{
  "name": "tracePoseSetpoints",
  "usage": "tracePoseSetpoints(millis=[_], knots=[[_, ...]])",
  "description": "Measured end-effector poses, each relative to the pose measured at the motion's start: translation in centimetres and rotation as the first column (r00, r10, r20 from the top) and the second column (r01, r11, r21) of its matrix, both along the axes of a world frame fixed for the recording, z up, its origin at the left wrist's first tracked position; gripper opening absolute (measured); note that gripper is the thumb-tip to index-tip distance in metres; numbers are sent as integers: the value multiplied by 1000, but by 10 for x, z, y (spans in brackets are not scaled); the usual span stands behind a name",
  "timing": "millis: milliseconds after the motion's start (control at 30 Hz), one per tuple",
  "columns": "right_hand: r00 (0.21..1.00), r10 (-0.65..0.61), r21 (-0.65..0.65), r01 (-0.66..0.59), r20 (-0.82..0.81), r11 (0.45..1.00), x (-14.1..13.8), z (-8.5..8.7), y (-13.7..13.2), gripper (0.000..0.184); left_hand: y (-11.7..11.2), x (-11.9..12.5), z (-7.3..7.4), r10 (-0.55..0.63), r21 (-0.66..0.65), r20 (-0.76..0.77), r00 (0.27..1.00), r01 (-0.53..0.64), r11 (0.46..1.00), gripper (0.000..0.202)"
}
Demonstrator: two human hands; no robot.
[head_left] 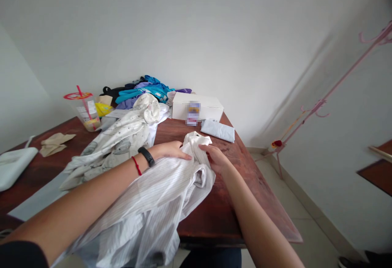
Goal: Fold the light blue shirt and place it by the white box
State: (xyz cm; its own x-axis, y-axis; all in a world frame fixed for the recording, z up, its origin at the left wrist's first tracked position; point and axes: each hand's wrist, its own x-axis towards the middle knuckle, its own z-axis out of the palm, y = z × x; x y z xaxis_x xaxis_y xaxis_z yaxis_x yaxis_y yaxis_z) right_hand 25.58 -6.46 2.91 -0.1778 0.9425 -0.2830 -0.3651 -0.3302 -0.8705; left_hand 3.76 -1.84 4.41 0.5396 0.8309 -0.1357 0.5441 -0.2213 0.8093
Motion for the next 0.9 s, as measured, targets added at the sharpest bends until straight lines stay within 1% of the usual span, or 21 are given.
tracePoseSetpoints(millis=[33, 100, 133, 200, 300, 367, 467, 567, 633, 767, 833, 900], knots=[[1000, 28, 17, -28, -8, 999, -3, 1, -3, 26, -3, 4, 0, -55, 5, 37, 998, 55, 998, 67], [999, 47, 73, -45, -27, 996, -9, 2, -7, 33, -8, 11, 1, -142, 76, 133, 981, 132, 988, 74], [998, 42, 106, -38, -38, 994, -11, 3, -8, 37, -10, 14, 2, -164, 131, 178, 970, 141, 981, 77], [997, 34, 159, -23, -63, 987, -13, 3, -10, 45, -15, 19, 6, -204, 225, 213, 956, 155, 962, 75], [997, 24, 184, -9, -78, 983, -13, 6, -12, 49, -20, 22, 10, -244, 294, 212, 946, 177, 939, 65], [997, 25, 175, -11, -78, 984, -12, 8, -13, 46, -23, 23, 8, -253, 282, 229, 940, 185, 941, 62], [999, 24, 172, -17, -36, 985, -13, 9, -16, 41, -28, 23, -3, -248, 245, 278, 928, 181, 952, 58], [998, 2, 239, -17, 60, 971, -17, 5, -15, 41, -31, 22, -16, -246, 265, 261, 934, 175, 948, 48], [993, -8, 283, -27, 120, 959, -18, 2, -14, 40, -33, 21, -22, -255, 297, 234, 938, 181, 938, 46], [987, 0, 343, -57, 163, 938, -18, -2, -11, 34, -36, 20, -24, -249, 355, 260, 933, 148, 923, 58], [985, 1, 366, -64, 172, 929, -18, -3, -10, 31, -37, 19, -23, -243, 359, 282, 928, 133, 924, 63], [986, -11, 362, -51, 168, 931, -19, -3, -11, 31, -38, 19, -22, -246, 352, 300, 922, 133, 927, 65]])
